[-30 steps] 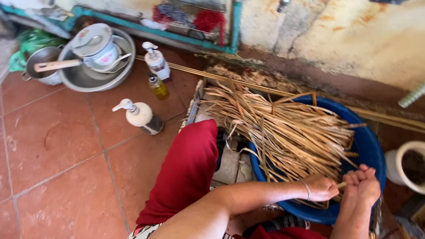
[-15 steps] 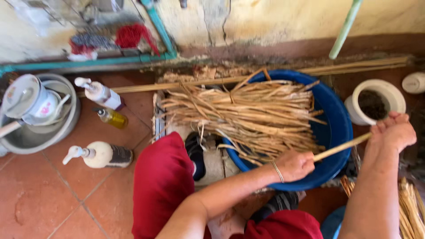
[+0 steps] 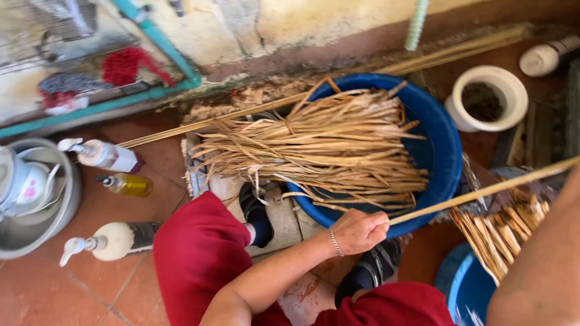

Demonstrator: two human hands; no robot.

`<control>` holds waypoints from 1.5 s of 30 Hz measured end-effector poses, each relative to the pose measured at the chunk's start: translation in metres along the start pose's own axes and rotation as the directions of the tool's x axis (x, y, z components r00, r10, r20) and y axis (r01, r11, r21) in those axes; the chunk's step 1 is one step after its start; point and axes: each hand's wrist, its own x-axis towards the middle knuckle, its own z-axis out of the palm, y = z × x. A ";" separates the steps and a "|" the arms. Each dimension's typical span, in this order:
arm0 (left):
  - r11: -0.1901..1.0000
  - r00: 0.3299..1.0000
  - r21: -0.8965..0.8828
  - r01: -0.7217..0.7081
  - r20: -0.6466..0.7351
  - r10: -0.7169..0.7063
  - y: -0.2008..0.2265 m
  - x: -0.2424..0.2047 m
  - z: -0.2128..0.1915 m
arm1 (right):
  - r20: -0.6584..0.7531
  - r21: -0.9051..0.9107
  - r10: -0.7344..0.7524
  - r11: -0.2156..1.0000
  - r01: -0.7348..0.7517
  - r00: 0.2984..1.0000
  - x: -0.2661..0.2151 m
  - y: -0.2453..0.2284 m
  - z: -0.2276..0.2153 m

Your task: The person sits on the floor and processes dried sticks by hand. They pull apart bundles, separate individual sticks, and place them into a blue basin. The person handles the sticks one by one, occasionally bundling them together before placing them into the basin.

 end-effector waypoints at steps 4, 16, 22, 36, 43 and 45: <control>1.000 0.999 0.004 0.030 0.029 -0.030 -0.001 -0.025 -0.004 | 0.087 -0.006 -0.057 0.998 0.058 0.995 -0.001 -0.018 0.019; 0.641 0.771 0.711 0.289 0.224 -0.596 -0.174 0.005 0.021 | 0.242 -0.017 -0.183 0.981 0.192 0.953 -0.167 -0.022 0.062; 0.532 0.752 0.794 0.293 0.151 -0.641 -0.213 0.074 0.032 | 0.198 -0.121 0.039 0.993 -0.015 0.979 -0.226 0.056 0.066; 0.999 0.999 -0.018 0.037 -0.011 -0.038 -0.157 0.016 0.069 | 0.190 -0.049 0.375 0.926 -0.373 0.907 -0.232 0.104 0.039; 0.862 0.922 -0.329 0.386 0.102 -0.374 -0.123 0.065 0.083 | 0.287 -0.185 0.175 0.975 -0.124 0.942 -0.269 0.098 0.063; 0.936 0.939 -0.097 0.339 0.091 -0.331 -0.116 0.087 0.087 | 0.383 -0.147 0.148 0.984 -0.098 0.912 -0.281 0.094 0.066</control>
